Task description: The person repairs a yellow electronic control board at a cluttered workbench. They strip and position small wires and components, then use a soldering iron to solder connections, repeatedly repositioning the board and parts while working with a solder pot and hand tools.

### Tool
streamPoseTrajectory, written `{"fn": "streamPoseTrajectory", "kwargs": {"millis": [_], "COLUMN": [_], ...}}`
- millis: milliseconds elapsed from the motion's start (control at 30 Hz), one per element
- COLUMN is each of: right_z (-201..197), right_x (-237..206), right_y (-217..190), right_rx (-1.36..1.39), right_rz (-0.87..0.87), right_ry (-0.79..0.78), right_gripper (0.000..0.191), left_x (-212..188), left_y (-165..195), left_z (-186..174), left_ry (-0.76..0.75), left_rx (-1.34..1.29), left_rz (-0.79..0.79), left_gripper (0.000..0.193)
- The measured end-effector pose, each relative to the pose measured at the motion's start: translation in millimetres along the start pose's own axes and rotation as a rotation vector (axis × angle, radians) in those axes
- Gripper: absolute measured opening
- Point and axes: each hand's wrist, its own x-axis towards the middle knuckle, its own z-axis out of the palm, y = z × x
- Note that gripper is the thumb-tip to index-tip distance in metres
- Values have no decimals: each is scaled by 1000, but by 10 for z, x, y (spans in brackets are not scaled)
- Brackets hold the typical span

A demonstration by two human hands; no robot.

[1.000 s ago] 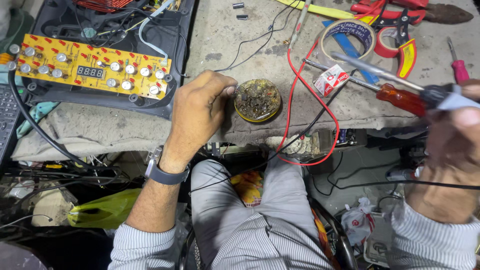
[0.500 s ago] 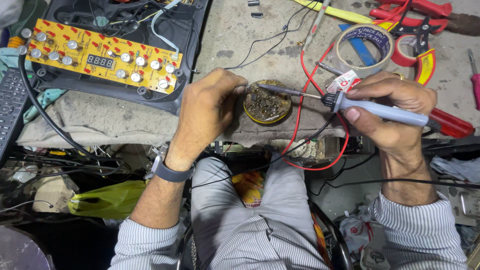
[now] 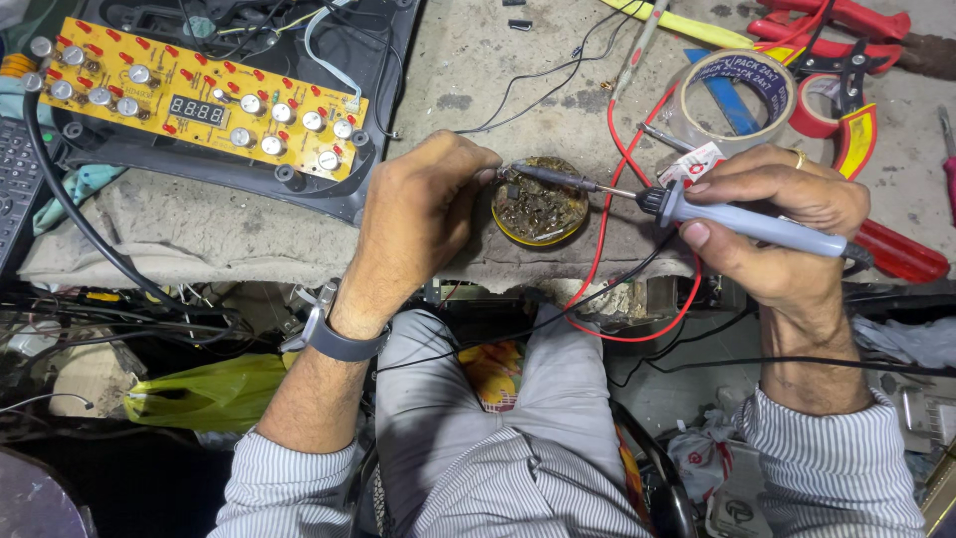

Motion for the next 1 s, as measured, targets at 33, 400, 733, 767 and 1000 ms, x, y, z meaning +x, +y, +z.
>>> {"fn": "streamPoseTrajectory", "kwargs": {"millis": [33,400,733,767,1000], "right_z": [1,2,7,6,8], "right_x": [-2,-5,-20,-20,-28], "right_y": [2,24,14,18,12], "right_rx": [3,33,55,54,65], "right_rz": [2,-6,16,17,22], "right_ry": [1,0,10,10,18], "right_gripper": [25,25,25,25,25], "left_x": [-1,-20,-24,-24,-20], "left_y": [0,-57,-77,-73,-66], "left_z": [1,17,20,20,17], "left_ry": [1,24,25,23,22], "left_rx": [2,1,32,35,24], "left_rz": [-4,16,36,31,38], "left_gripper": [15,16,21,22,22]}}
